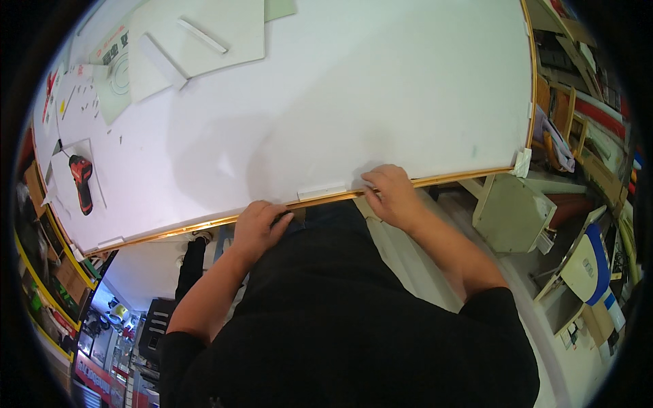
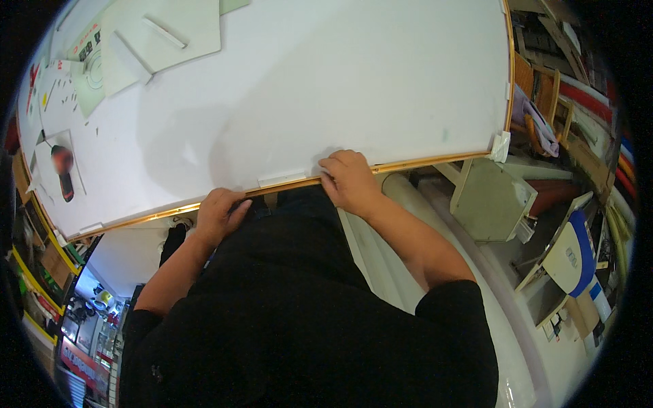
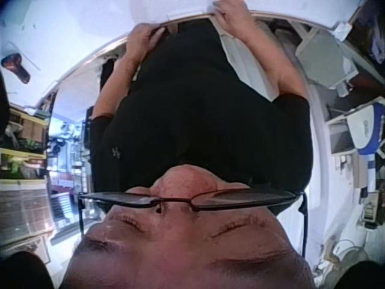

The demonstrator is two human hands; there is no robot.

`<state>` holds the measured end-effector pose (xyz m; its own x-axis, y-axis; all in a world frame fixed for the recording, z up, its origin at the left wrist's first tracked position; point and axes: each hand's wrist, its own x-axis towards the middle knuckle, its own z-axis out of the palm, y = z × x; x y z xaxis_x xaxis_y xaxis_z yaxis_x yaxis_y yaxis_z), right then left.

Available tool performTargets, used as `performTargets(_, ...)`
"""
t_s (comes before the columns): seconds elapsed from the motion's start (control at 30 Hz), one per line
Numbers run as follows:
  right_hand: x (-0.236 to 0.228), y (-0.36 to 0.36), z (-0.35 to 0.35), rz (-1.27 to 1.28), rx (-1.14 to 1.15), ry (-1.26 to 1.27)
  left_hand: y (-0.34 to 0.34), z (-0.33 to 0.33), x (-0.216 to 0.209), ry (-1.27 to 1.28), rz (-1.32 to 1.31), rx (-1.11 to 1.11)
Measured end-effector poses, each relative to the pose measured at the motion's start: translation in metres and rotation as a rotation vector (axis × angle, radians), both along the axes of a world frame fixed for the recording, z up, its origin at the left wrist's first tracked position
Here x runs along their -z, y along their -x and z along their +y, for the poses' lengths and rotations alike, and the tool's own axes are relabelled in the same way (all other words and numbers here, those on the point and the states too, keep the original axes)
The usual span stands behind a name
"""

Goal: The person applies glue to small white plastic pieces and attaches them to the gold-colored frame of a large white board. They repeat this process for several pieces along the edges of the board.

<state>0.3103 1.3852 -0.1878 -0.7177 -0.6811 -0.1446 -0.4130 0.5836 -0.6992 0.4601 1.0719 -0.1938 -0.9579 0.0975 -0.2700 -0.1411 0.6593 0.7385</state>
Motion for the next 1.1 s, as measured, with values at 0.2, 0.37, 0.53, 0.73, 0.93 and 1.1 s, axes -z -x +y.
performTargets(0.2, 0.009, -0.015, -0.038, -0.038, -0.291, 0.008, -0.068, -0.007, -0.001, -0.304, -0.467, -0.694)
performTargets(0.37, 0.019, -0.023, -0.055, 0.052, -0.405, -0.116, -0.11, -0.014, 0.024, -0.332, -0.669, -0.929)
performTargets(0.53, 0.017, -0.022, -0.054, -0.027, -0.356, -0.125, -0.133, -0.033, 0.032, -0.384, -0.727, -0.899)
performTargets(0.73, 0.002, 0.007, -0.053, -0.164, -0.083, -0.224, -0.157, -0.061, 0.032, -0.402, -0.632, -0.977)
performTargets(0.93, -0.009, 0.0, -0.074, -0.203, -0.013, -0.578, -0.166, -0.081, 0.024, -0.309, -0.429, -0.826)
performTargets(1.1, -0.008, -0.009, -0.095, -0.106, -0.189, -0.496, -0.151, -0.073, 0.008, -0.232, -0.309, -0.744)
